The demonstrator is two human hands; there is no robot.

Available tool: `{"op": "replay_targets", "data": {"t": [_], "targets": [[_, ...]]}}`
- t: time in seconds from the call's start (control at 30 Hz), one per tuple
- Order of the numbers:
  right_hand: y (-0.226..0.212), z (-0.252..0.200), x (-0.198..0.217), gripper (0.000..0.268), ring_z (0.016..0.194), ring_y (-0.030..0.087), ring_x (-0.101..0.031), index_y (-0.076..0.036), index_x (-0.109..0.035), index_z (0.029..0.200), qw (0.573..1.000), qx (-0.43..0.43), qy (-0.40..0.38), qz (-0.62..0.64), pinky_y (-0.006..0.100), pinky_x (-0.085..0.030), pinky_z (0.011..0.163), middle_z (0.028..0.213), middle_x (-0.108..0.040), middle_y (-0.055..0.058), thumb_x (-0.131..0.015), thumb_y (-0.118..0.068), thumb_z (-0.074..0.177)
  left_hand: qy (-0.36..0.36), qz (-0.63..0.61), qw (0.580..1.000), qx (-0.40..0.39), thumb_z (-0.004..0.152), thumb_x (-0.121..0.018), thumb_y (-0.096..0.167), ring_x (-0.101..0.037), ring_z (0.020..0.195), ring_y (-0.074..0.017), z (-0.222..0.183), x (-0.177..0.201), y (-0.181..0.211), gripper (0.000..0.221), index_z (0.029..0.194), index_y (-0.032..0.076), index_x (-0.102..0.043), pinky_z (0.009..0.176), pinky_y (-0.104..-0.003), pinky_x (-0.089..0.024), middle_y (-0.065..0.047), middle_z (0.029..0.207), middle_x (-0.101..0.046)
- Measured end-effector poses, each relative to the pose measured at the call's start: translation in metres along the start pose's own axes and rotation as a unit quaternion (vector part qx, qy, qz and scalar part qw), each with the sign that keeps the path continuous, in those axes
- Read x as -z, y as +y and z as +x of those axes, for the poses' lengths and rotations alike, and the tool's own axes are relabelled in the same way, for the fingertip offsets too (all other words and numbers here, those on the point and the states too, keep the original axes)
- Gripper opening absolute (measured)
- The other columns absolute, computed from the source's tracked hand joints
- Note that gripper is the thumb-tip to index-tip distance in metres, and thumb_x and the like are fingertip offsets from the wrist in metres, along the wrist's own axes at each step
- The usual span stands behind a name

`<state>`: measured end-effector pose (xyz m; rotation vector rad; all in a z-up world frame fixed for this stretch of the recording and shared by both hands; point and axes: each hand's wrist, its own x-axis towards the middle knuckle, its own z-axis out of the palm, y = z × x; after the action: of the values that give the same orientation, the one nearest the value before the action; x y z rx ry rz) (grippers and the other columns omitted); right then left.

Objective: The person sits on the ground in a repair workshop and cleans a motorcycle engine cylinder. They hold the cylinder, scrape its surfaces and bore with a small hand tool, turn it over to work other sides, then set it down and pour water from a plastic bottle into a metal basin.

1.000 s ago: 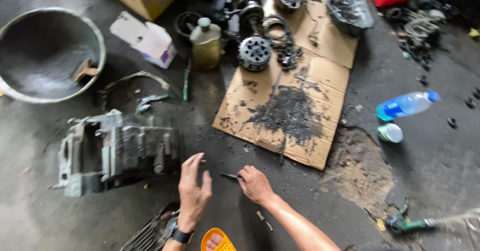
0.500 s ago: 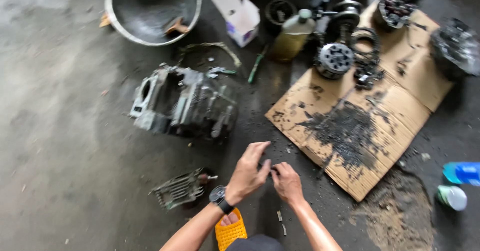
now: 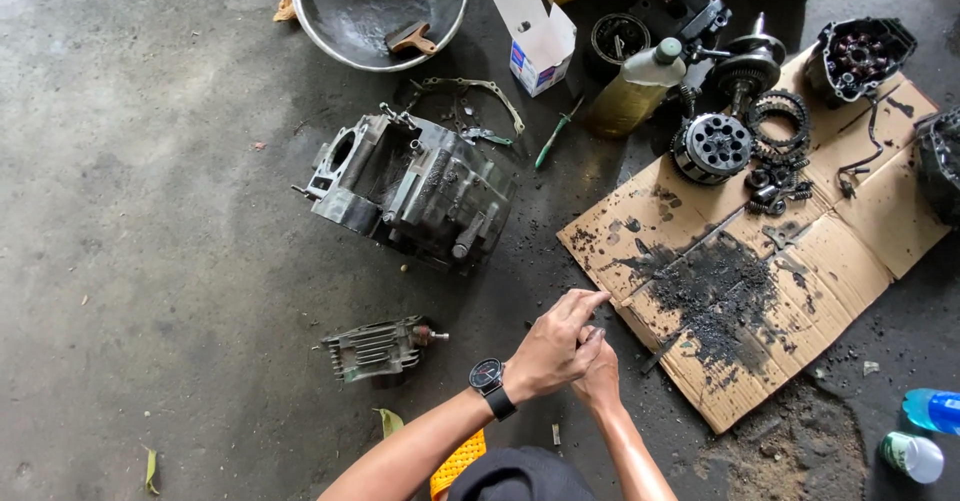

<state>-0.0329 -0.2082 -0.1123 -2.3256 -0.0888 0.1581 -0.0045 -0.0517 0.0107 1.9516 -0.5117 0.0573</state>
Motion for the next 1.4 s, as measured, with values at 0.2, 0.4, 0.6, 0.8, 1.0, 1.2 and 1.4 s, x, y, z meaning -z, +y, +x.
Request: {"op": "replay_targets", "data": {"t": [0.2,0.4,0.6,0.8,1.0,1.2,1.4], "targets": [[-0.01,0.002,0.008,0.032,0.096,0.03,-0.07,-0.009,-0.066,0.113,0.997,-0.046,-0.007,0.058,0.042,-0.054,0.086,0.105,-0.072,0.013,-0.068,-0.023,0.085,0.005,0.005,1.0,-0.005,0.095,-0.063,0.012,-0.063,0.117,-0.0365,0.002,-0.003,0.004,0.051,0.142,-0.003,-0.049,0.101,-0.043,-0.053,-0.022,0.131,-0.058],[-0.015,0.003,0.01,0.033,0.097,0.03,-0.07,-0.008,-0.067,0.115,0.995,-0.007,0.01,0.097,0.041,-0.053,0.086,0.108,-0.073,0.013,-0.069,-0.02,0.084,0.0,0.012,1.0,-0.008,0.094,-0.063,0.012,-0.063,0.117,-0.0368,0.001,-0.004,0.006,0.051,0.141,-0.003,-0.05,0.1,-0.043,-0.054,-0.022,0.131,-0.058],[-0.007,0.007,0.006,0.028,0.088,0.031,-0.069,-0.007,-0.066,0.105,0.997,-0.026,0.01,0.076,0.043,-0.054,0.079,0.097,-0.071,0.013,-0.071,-0.023,0.082,-0.015,0.021,1.0,0.004,0.093,-0.064,0.012,-0.063,0.114,-0.0367,0.003,-0.002,0.007,0.052,0.141,-0.001,-0.05,0.097,-0.043,-0.054,-0.022,0.129,-0.058],[0.013,0.02,0.011,0.023,0.086,0.034,-0.07,-0.005,-0.069,0.103,0.996,0.064,0.061,0.023,0.044,-0.055,0.073,0.096,-0.071,0.016,-0.07,-0.021,0.086,-0.014,0.009,1.0,0.021,0.092,-0.065,0.013,-0.066,0.106,-0.0348,0.01,-0.006,0.004,0.051,0.14,-0.001,-0.052,0.093,-0.042,-0.056,-0.02,0.123,-0.06],[0.028,0.077,0.148,0.017,0.076,0.024,-0.071,-0.003,-0.073,0.095,0.983,0.044,0.092,-0.153,0.038,-0.059,0.068,0.09,-0.074,0.015,-0.068,-0.019,0.098,-0.075,-0.064,0.995,-0.001,0.092,-0.067,0.021,-0.07,0.095,-0.0276,0.069,-0.026,0.023,0.04,0.125,-0.002,-0.064,0.085,-0.038,-0.058,-0.016,0.105,-0.069],[0.011,0.069,0.305,0.019,0.079,0.023,-0.071,-0.003,-0.077,0.107,0.967,0.035,0.205,-0.148,0.037,-0.056,0.069,0.093,-0.075,0.013,-0.07,-0.02,0.102,-0.183,-0.007,0.977,-0.112,0.091,-0.067,0.03,-0.069,0.089,-0.0291,0.139,-0.052,0.139,0.044,0.12,-0.003,-0.063,0.081,-0.043,-0.057,-0.019,0.101,-0.068],[0.138,0.047,0.336,0.024,0.076,0.015,-0.07,-0.004,-0.077,0.104,0.965,-0.045,0.26,-0.007,0.034,-0.056,0.068,0.087,-0.075,0.01,-0.072,-0.027,0.102,-0.281,0.115,0.94,-0.158,0.085,-0.068,0.027,-0.072,0.079,-0.0259,0.126,-0.116,0.211,0.036,0.105,-0.002,-0.063,0.066,-0.038,-0.063,-0.015,0.096,-0.069]]}}
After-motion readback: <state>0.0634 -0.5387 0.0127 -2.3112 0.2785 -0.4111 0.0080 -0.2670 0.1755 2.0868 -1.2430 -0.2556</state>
